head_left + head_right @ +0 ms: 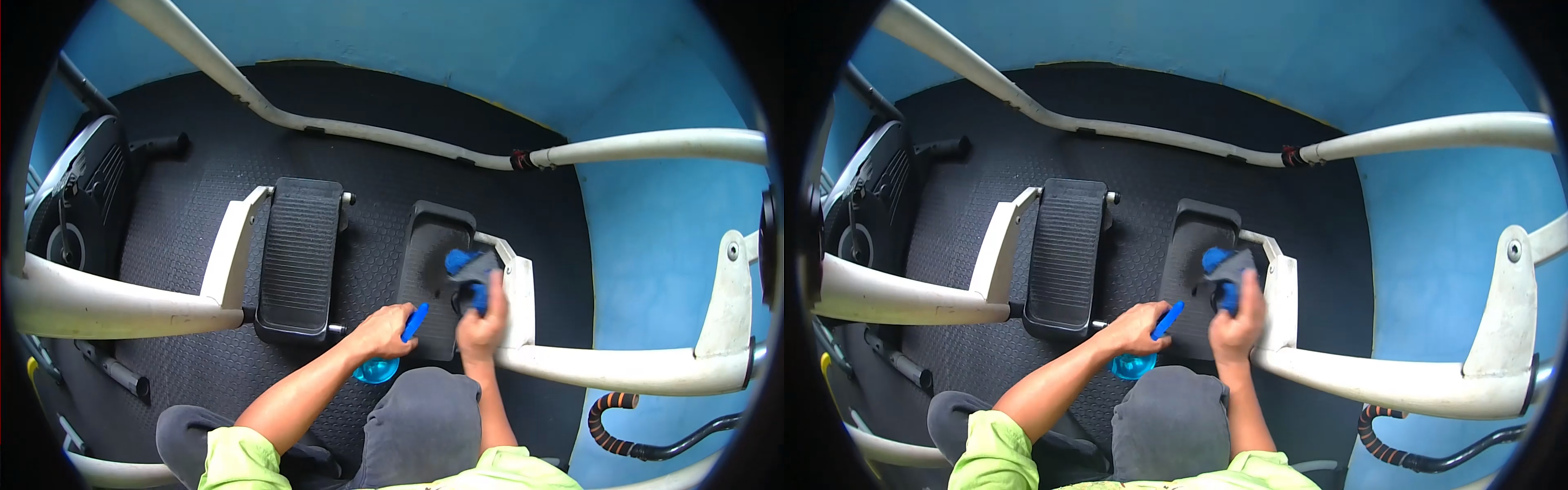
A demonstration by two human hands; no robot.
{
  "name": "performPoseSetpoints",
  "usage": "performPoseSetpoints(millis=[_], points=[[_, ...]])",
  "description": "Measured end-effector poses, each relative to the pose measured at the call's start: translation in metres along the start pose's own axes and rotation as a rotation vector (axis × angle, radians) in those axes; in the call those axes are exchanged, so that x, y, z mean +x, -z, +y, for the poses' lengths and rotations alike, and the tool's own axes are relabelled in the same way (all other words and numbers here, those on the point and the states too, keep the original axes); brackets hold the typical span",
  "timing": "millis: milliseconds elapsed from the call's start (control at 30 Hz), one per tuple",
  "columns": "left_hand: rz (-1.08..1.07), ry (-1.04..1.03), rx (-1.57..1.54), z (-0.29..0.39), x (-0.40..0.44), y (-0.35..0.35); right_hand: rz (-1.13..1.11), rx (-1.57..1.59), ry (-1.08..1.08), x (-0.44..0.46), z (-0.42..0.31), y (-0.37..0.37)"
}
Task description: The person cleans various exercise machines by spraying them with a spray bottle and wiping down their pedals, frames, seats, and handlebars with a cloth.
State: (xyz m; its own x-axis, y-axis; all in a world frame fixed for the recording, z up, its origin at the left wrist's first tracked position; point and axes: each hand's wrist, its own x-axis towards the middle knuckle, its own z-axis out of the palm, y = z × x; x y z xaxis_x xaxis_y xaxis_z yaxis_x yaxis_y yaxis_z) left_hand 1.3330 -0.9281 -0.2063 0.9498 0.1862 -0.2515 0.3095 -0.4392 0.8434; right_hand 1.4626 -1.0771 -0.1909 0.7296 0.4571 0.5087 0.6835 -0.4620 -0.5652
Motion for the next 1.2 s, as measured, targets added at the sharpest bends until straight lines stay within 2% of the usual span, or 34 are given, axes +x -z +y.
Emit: performPoseSetpoints(millis=[67, 133, 200, 233, 267, 333, 400, 433, 467, 533, 567, 667, 733, 800, 867, 933, 967, 1000, 1067, 1133, 1167, 1200], points=[[-0.004, -0.080, 0.013, -0.015, 0.000, -0.010, -0.471, -0.281, -0.001, -0.007, 0.014, -0.032], [0.013, -0.158, 0.007, -0.030, -0.003, -0.028, -0.674, -0.459, 0.183, -0.035, 0.037, -0.065], [-0.144, -0.091, 0.085, -0.036, -0.004, -0.036, -0.692, -0.418, 0.193, -0.024, 0.046, -0.077], [-0.129, -0.151, 0.180, -0.047, -0.009, -0.050, -0.582, -0.473, 0.068, -0.011, 0.052, -0.082], [-0.249, -0.094, 0.208, -0.037, -0.011, -0.047, -0.474, -0.523, -0.060, 0.002, 0.056, -0.087], [-0.329, -0.056, 0.189, -0.025, -0.014, -0.045, -0.437, -0.523, -0.225, 0.036, 0.047, -0.101], [-0.366, -0.021, 0.182, -0.024, -0.014, -0.045, -0.547, -0.528, -0.199, 0.041, 0.024, -0.105], [-0.394, 0.007, 0.172, -0.021, -0.011, -0.045, -0.633, -0.568, -0.090, 0.036, 0.023, -0.103], [-0.387, -0.004, 0.170, -0.020, -0.008, -0.043, -0.725, -0.567, 0.114, 0.027, 0.024, -0.099], [-0.461, 0.018, 0.188, -0.020, -0.003, -0.042, -0.798, -0.325, 0.312, 0.008, 0.023, -0.091], [-0.453, 0.014, 0.178, -0.018, -0.001, -0.043, -0.804, -0.333, 0.322, 0.010, 0.028, -0.094], [-0.527, -0.016, 0.318, -0.016, -0.001, -0.041, -0.336, -0.389, 0.168, 0.024, 0.047, -0.134], [-0.492, -0.006, 0.321, -0.024, -0.010, -0.050, -0.191, -0.472, 0.082, 0.040, 0.051, -0.156], [-0.411, -0.087, 0.306, -0.021, -0.011, -0.045, -0.262, -0.444, 0.143, 0.040, 0.052, -0.147], [-0.428, -0.042, 0.260, -0.023, -0.011, -0.040, -0.319, -0.437, 0.224, 0.053, 0.052, -0.133], [-0.387, -0.026, 0.193, -0.033, -0.011, -0.049, -0.362, -0.543, -0.089, 0.062, 0.048, -0.121], [-0.362, -0.004, 0.176, -0.028, -0.013, -0.047, -0.259, -0.605, -0.254, 0.064, 0.052, -0.128], [-0.359, 0.004, 0.180, -0.026, -0.016, -0.041, -0.124, -0.751, -0.233, 0.064, 0.048, -0.144], [-0.333, -0.073, 0.129, -0.019, -0.025, -0.028, -0.235, -0.628, -0.221, 0.058, 0.027, -0.145], [-0.318, -0.137, 0.113, -0.037, -0.021, -0.040, -0.392, -0.469, 0.178, 0.041, 0.047, -0.144], [-0.319, -0.111, 0.107, -0.040, -0.018, -0.046, -0.271, -0.330, 0.369, 0.027, 0.052, -0.147], [-0.314, -0.080, 0.099, -0.040, -0.015, -0.049, -0.359, -0.260, 0.371, 0.017, 0.044, -0.143]])
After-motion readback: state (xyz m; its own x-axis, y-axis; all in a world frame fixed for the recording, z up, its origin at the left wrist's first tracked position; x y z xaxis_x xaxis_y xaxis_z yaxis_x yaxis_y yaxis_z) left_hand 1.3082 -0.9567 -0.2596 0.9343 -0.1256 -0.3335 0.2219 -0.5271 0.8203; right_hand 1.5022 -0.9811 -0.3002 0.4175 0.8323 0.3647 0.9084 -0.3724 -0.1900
